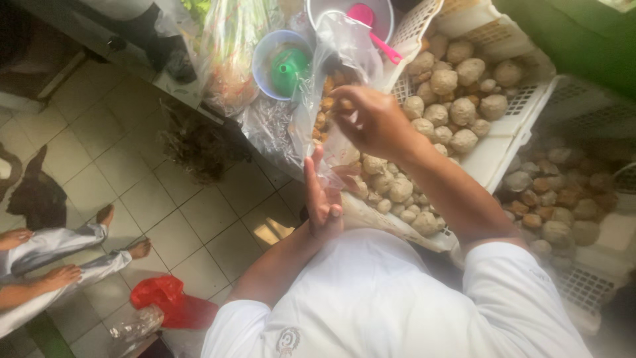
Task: The person picks up round meatballs from a white crate and places them into a clear plastic bag held open with the other hand. The person continues filling the bag and then ties it closed.
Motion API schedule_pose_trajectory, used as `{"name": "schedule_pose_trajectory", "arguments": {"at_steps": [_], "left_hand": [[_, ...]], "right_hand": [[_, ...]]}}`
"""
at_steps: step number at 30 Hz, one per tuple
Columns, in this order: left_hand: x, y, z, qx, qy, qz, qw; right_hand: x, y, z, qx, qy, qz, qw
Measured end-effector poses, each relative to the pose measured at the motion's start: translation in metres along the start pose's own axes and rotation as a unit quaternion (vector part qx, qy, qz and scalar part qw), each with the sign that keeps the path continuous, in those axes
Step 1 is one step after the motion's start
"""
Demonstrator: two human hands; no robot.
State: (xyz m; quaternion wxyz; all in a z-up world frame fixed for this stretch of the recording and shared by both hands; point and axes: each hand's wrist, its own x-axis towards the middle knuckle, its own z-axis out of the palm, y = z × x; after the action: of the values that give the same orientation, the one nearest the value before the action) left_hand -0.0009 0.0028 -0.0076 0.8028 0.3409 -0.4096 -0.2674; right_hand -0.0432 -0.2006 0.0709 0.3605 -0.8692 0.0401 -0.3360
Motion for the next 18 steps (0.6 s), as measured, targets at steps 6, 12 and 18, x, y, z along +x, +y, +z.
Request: {"name": "schedule_pose_trajectory", "arguments": {"at_steps": [6, 12, 18], "left_hand": [[0.001, 0.001, -0.001, 0.003, 0.002, 0.003, 1.000], [0.000, 0.003, -0.001, 0.039, -0.018, 0.018, 0.999], [-0.005, -0.001, 0.003, 0.045, -0.003, 0.044, 0.998]], "right_hand": [[-0.019, 0.048, -0.024, -0.039, 0.198, 0.027, 0.979], [-0.027, 0.165, -0.063, -0.301, 0.132, 0.077, 0.941], [-0.040, 0.197, -0.047, -0.394, -0.054, 0.198, 0.896]]}}
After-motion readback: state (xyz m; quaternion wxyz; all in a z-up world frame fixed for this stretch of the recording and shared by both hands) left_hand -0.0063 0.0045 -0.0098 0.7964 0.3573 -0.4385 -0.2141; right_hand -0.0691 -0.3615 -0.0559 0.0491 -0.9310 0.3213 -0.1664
